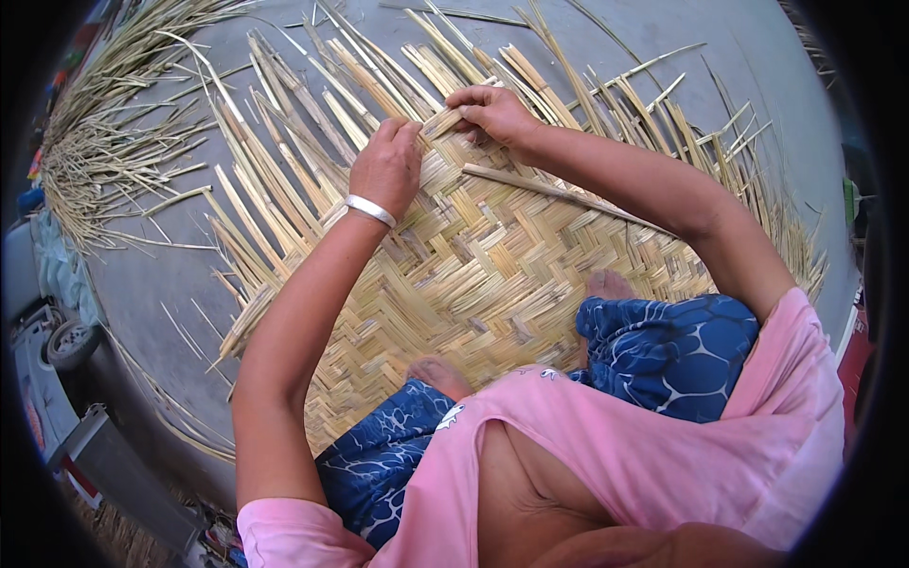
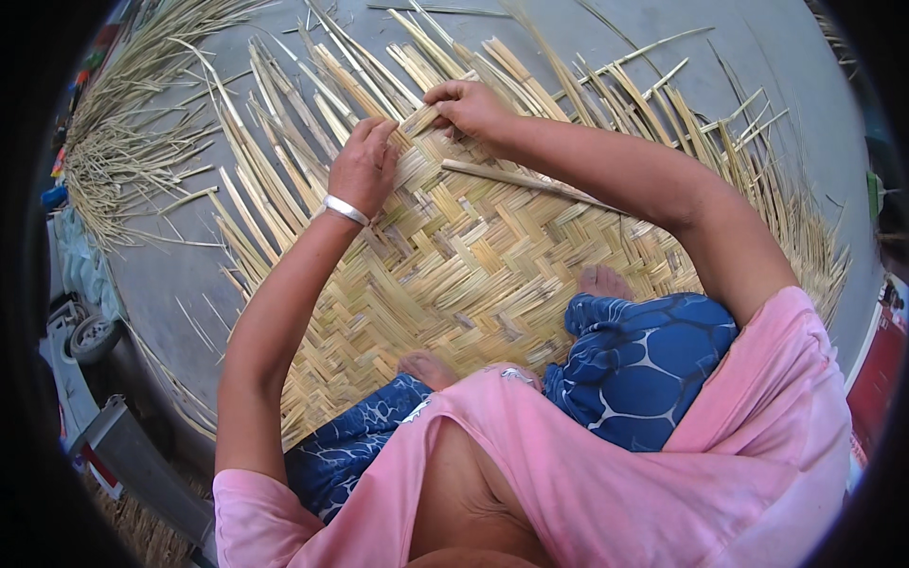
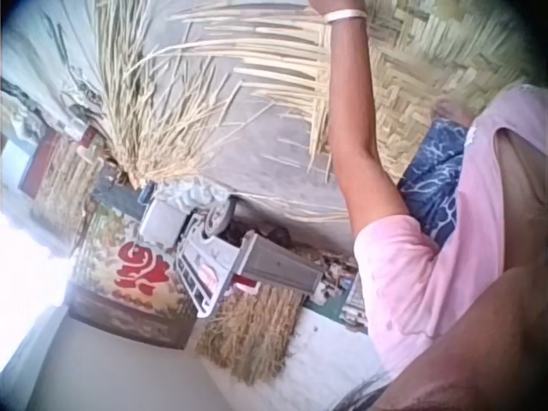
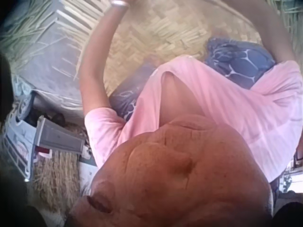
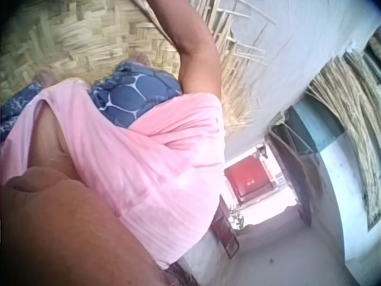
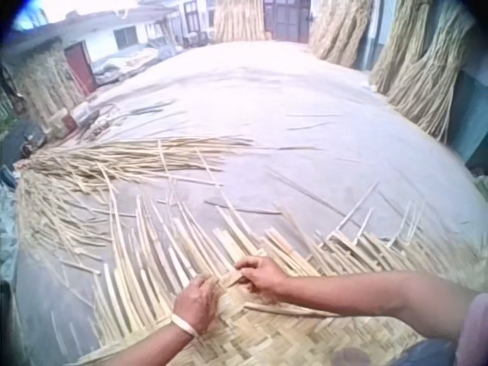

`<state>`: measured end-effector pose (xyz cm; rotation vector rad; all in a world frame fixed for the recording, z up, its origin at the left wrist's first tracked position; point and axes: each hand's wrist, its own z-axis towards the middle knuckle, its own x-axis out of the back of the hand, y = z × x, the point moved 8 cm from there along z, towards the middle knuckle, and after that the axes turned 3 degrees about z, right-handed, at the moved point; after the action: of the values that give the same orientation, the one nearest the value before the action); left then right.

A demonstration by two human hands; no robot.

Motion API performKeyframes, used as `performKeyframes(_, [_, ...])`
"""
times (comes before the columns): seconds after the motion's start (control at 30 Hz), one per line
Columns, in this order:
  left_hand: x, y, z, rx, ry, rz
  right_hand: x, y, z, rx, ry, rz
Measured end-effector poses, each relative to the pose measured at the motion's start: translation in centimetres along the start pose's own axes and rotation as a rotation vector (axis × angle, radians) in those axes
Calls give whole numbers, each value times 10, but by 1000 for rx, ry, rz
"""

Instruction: The person weaves a basket by hand using dried palm leaves. They interlace the leaves in a herringbone pattern, occasionally adjusting the strands to maintain tension and alignment.

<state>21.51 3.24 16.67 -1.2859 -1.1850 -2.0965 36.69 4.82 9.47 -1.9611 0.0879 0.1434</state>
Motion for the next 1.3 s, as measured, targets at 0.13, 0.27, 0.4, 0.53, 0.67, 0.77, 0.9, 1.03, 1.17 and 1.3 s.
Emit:
performKeyframes(0.13, [-34, -11, 34, 126, -162, -76, -3, -6, -12, -104, -156, 179])
performKeyframes(0.27, [-60, -32, 48, 379, -389, -271, 8, -12, -12, -107, -333, 201])
performKeyframes(0.4, [-50, -28, 47, 500, -369, -197, 36, -38, 15, 39, -258, 61])
performKeyframes(0.53, [-41, -34, 44, 582, -203, -195, 42, -68, 48, 242, -30, -424])
performKeyframes(0.67, [-46, -48, 43, 633, -94, -320, 18, -70, 74, 288, 51, -894])
performKeyframes(0.77, [-44, -51, 38, 699, -44, -453, 2, -69, 82, 121, -52, -920])
performKeyframes(0.9, [-31, -45, 34, 760, -12, -627, -8, -58, 81, -140, -233, -507])
performKeyframes(1.03, [-29, -43, 33, 738, 30, -675, -13, -53, 78, -131, -229, -348])
performKeyframes(1.17, [-35, -48, 31, 760, 48, -722, -23, -45, 73, -169, -246, -183])
performKeyframes(1.3, [-41, -51, 30, 791, 44, -719, -22, -50, 72, -59, -200, -275])
